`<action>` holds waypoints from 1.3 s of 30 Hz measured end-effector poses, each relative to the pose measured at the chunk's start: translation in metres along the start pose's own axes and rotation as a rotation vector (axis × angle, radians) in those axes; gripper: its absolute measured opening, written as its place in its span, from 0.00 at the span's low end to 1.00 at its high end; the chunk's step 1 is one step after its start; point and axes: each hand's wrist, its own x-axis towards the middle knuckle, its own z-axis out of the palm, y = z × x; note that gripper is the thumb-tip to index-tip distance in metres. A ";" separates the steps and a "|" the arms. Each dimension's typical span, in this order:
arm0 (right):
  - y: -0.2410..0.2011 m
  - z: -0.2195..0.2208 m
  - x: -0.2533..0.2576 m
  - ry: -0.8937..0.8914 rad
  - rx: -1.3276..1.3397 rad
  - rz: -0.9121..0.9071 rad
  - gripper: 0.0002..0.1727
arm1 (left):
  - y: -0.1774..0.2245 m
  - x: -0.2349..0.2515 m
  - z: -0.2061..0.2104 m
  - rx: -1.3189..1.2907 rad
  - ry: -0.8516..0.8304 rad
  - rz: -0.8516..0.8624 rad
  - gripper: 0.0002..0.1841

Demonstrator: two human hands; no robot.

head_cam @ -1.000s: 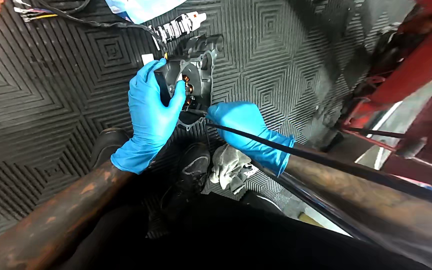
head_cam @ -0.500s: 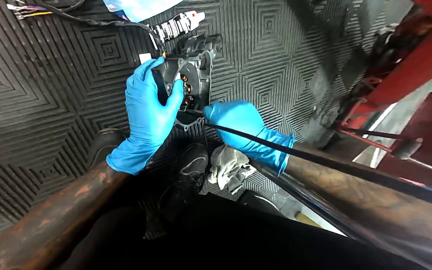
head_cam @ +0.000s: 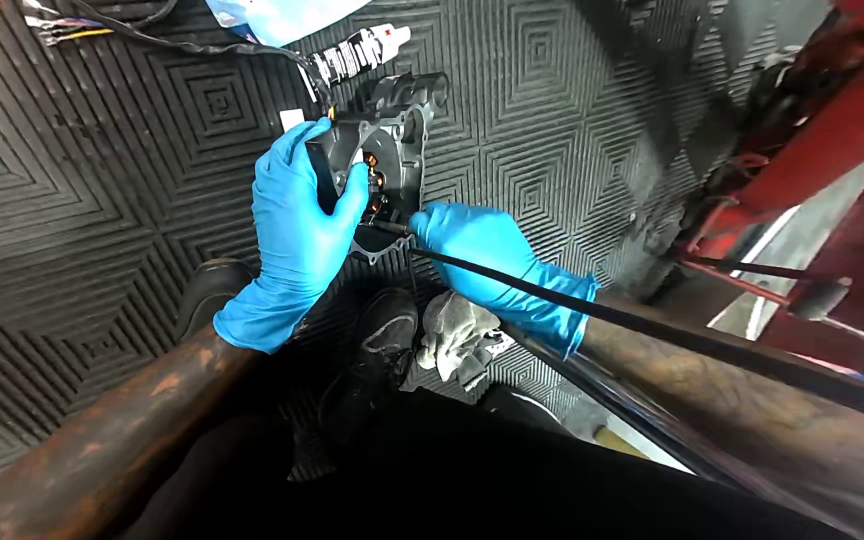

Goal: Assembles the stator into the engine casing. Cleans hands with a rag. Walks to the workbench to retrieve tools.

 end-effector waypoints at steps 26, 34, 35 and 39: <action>0.005 -0.025 0.012 -0.447 0.506 0.517 0.15 | 0.001 -0.001 0.001 0.017 0.014 -0.005 0.30; 0.013 -0.004 -0.004 -0.001 -0.073 -0.084 0.09 | 0.000 0.000 0.001 0.010 0.002 -0.013 0.30; 0.009 -0.005 -0.004 -0.084 0.043 0.061 0.13 | 0.000 -0.001 0.001 0.014 0.008 -0.010 0.30; 0.001 -0.030 0.013 -0.544 0.880 0.790 0.19 | 0.002 -0.001 0.001 0.020 0.012 0.004 0.29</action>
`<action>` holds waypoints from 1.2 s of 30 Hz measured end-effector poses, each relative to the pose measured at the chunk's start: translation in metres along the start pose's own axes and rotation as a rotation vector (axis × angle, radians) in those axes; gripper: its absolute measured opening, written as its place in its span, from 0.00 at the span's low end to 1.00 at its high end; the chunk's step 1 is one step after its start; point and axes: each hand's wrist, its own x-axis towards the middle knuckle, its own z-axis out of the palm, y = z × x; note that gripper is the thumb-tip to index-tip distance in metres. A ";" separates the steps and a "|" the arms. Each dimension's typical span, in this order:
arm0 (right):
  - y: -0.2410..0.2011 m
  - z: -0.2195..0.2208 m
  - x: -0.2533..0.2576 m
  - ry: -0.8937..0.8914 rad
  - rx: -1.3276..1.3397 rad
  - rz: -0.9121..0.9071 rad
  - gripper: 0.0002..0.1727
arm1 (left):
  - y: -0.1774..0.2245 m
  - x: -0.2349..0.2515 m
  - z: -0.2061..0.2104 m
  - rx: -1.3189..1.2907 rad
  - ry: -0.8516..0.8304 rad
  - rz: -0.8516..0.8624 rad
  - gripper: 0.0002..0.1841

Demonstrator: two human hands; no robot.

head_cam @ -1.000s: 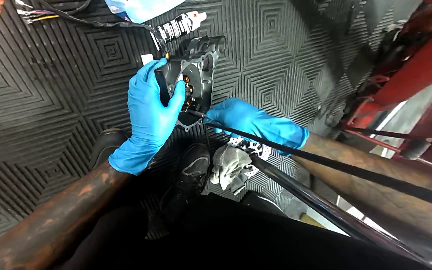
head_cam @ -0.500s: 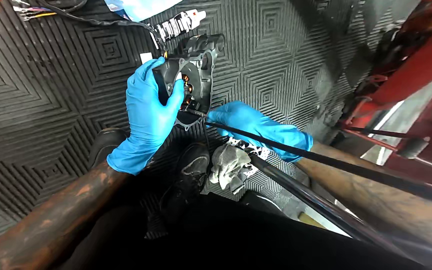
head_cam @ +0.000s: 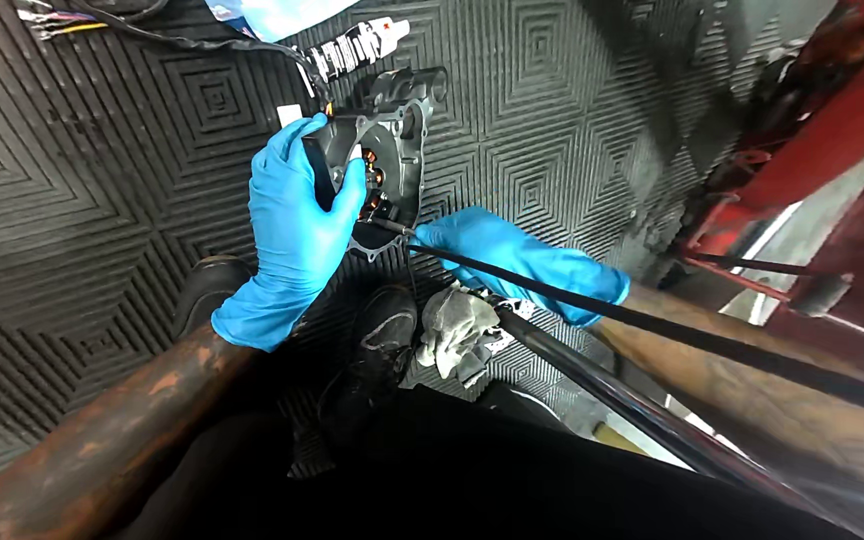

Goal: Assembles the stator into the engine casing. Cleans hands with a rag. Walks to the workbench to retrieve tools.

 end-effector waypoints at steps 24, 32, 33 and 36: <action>0.026 0.024 0.000 0.518 -0.770 -0.598 0.12 | -0.001 -0.001 -0.003 0.010 -0.007 0.003 0.29; 0.015 0.016 0.004 0.171 -0.162 -0.182 0.18 | 0.001 -0.004 -0.003 0.003 -0.011 0.004 0.28; 0.011 0.014 0.002 0.088 0.088 -0.057 0.18 | 0.003 -0.005 -0.005 0.001 -0.027 0.011 0.28; 0.003 0.007 -0.004 -0.101 0.454 0.193 0.19 | 0.003 0.000 0.001 -0.005 0.011 0.028 0.28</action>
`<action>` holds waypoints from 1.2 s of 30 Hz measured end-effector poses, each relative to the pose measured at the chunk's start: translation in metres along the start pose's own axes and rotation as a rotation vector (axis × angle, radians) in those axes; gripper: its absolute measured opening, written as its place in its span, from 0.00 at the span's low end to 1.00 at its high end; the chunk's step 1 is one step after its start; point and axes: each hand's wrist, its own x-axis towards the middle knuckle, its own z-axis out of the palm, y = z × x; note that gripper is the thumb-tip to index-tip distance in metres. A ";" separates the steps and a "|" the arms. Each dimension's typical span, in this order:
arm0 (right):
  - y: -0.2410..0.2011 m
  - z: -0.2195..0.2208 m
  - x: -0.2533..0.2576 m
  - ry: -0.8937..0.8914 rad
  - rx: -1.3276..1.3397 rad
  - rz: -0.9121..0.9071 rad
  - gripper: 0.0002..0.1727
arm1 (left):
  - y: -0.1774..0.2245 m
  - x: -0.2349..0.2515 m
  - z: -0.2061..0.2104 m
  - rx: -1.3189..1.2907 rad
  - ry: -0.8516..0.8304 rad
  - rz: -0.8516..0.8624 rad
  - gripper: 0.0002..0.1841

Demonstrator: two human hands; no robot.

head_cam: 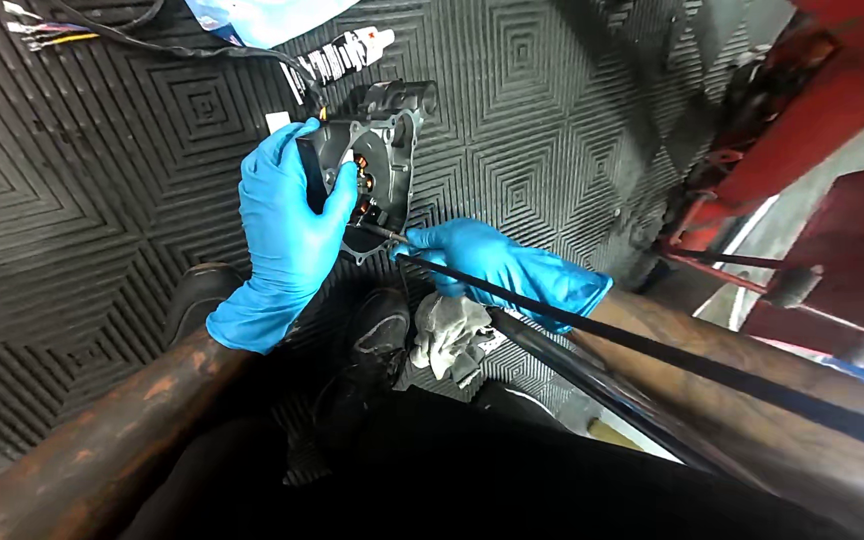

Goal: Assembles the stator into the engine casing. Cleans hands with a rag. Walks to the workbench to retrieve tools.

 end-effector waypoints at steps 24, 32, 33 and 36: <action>0.018 0.005 0.009 0.260 -0.536 -0.373 0.18 | 0.004 0.001 0.003 0.006 -0.013 0.012 0.30; 0.033 0.010 0.018 0.507 -1.071 -0.738 0.17 | -0.001 -0.001 0.002 0.004 0.014 0.005 0.29; 0.028 0.009 0.017 0.424 -0.929 -0.610 0.18 | -0.001 -0.002 0.002 0.001 0.012 0.007 0.29; 0.022 0.006 0.018 0.269 -0.509 -0.417 0.22 | 0.007 -0.009 -0.003 -0.009 -0.045 0.025 0.31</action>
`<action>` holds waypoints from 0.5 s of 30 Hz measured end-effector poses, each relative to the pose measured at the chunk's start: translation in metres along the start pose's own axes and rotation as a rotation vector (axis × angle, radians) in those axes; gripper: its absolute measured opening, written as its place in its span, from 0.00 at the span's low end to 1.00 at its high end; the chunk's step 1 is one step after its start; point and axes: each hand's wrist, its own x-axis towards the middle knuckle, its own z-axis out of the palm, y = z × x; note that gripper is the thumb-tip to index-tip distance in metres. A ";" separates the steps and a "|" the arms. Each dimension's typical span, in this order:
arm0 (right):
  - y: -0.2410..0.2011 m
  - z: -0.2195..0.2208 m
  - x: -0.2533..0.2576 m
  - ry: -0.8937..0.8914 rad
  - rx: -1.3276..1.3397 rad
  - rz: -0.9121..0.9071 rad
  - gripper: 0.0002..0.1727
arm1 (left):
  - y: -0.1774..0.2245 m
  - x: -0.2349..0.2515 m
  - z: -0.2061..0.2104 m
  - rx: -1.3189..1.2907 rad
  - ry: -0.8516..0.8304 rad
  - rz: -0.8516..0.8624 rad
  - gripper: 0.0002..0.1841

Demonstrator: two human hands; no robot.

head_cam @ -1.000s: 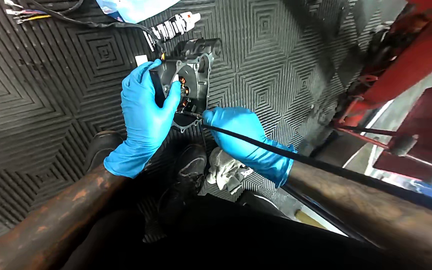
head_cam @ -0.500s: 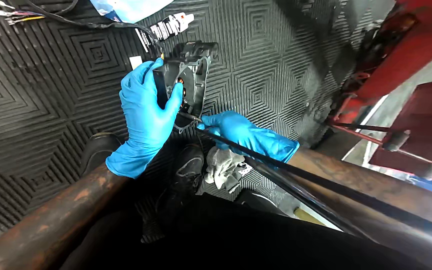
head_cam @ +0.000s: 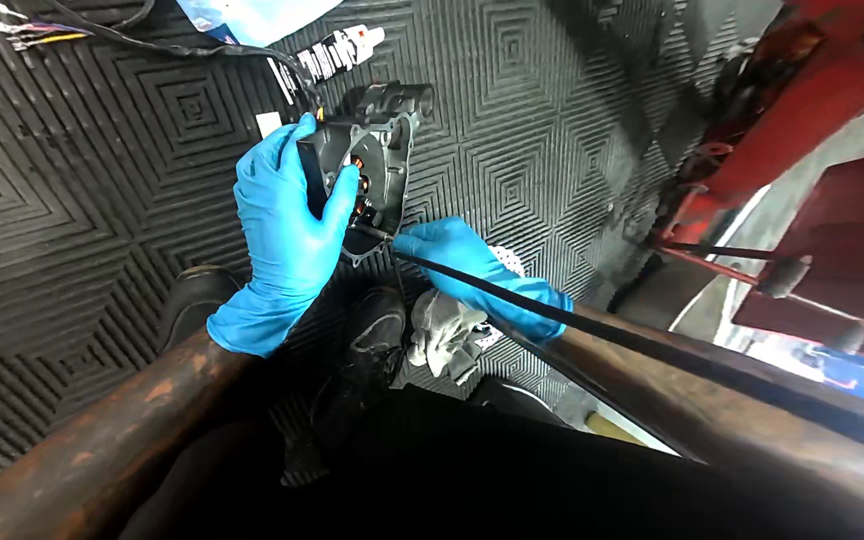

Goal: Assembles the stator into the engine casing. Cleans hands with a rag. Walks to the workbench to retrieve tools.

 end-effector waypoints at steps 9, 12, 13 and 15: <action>-0.006 -0.027 -0.013 0.100 -0.548 -0.272 0.17 | -0.015 0.006 0.002 0.001 0.058 -0.015 0.31; -0.003 -0.035 -0.009 0.111 -0.485 -0.237 0.16 | -0.013 0.007 0.002 -0.004 0.053 -0.039 0.31; -0.003 -0.038 -0.007 0.124 -0.479 -0.227 0.16 | -0.013 0.007 0.002 -0.004 0.051 -0.044 0.31; -0.004 -0.040 -0.003 0.162 -0.497 -0.223 0.16 | -0.014 0.006 0.002 -0.005 0.052 -0.049 0.31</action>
